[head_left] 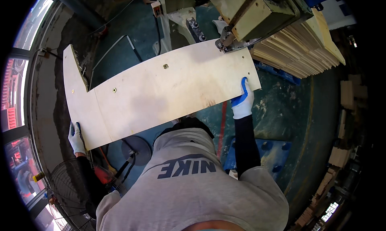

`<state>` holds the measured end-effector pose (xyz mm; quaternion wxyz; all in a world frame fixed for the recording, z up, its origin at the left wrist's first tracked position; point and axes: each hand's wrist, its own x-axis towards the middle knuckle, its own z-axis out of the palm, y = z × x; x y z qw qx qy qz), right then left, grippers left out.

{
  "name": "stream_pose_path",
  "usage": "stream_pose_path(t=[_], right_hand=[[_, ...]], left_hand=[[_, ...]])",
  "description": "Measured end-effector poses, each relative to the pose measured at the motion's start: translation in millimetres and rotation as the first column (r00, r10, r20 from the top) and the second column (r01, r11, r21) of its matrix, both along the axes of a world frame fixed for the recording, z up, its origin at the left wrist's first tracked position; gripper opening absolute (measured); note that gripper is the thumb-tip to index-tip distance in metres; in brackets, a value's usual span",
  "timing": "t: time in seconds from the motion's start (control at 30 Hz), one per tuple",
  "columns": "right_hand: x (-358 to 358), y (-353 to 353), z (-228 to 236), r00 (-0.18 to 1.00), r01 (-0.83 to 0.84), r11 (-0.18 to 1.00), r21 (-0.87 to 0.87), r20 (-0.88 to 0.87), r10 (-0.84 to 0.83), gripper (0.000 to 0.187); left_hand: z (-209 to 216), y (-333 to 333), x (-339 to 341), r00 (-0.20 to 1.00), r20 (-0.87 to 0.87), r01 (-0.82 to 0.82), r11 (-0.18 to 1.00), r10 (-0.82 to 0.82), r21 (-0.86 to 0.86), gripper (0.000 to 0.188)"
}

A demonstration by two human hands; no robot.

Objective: The person picks up L-shaped wooden boards from a pallet and places them individually into a machine to install metal rivets. The person then stacks the finished boards onto a separate pallet and occasionally reaches into a hopper to adjust the supply of metal rivets.

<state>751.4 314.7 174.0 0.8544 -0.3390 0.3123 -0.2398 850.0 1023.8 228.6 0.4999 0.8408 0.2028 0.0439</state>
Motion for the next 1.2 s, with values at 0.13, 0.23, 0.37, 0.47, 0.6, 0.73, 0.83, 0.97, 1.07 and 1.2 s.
stream_pose_path(t=[0.13, 0.23, 0.37, 0.47, 0.6, 0.73, 0.83, 0.97, 1.07, 1.2], right_hand=[[7, 12, 13, 0.999, 0.026, 0.998, -0.051, 0.027, -0.024, 0.042], [0, 14, 8, 0.998, 0.042, 0.998, -0.056, 0.041, -0.039, 0.042], [1, 16, 9, 0.999, 0.047, 0.996, -0.071, 0.030, -0.045, 0.041], [1, 14, 3, 0.997, 0.059, 0.996, -0.061, 0.044, -0.057, 0.041], [5, 17, 12, 0.996, 0.092, 0.993, -0.074, 0.029, -0.090, 0.043], [6, 7, 13, 0.998, 0.043, 0.994, -0.105, 0.040, -0.039, 0.045], [8, 11, 27, 0.998, 0.019, 0.999, -0.030, 0.059, -0.017, 0.044], [20, 24, 35, 1.000, 0.006, 0.998, -0.059, 0.026, -0.005, 0.044], [28, 59, 29, 0.998, -0.039, 0.996, -0.080, -0.055, 0.035, 0.038], [38, 66, 33, 0.999, -0.053, 0.998, -0.042, 0.009, 0.054, 0.036]], left_hand=[[1, -4, 10, 0.999, 0.028, 0.036, 0.998, -0.038, 0.060, 0.052], [-3, 3, 7, 1.000, 0.018, 0.018, 0.999, -0.019, 0.038, 0.051], [-6, 9, 8, 0.999, 0.029, 0.017, 1.000, -0.016, -0.021, 0.050], [-1, 1, 16, 0.999, 0.024, 0.046, 0.999, -0.046, 0.024, 0.050], [5, -3, 11, 1.000, -0.005, -0.011, 1.000, 0.011, -0.024, 0.050], [-6, 2, -4, 0.998, 0.056, -0.008, 0.999, 0.010, -0.044, 0.050], [-3, -7, -26, 0.992, 0.092, -0.079, 0.994, 0.086, -0.074, 0.048], [4, 7, -46, 0.991, -0.020, -0.131, 0.991, 0.131, -0.016, 0.048], [-3, 57, -78, 0.980, 0.077, -0.181, 0.982, 0.185, -0.048, 0.044], [-2, 62, -87, 0.977, 0.033, -0.212, 0.977, 0.212, -0.024, 0.045]])
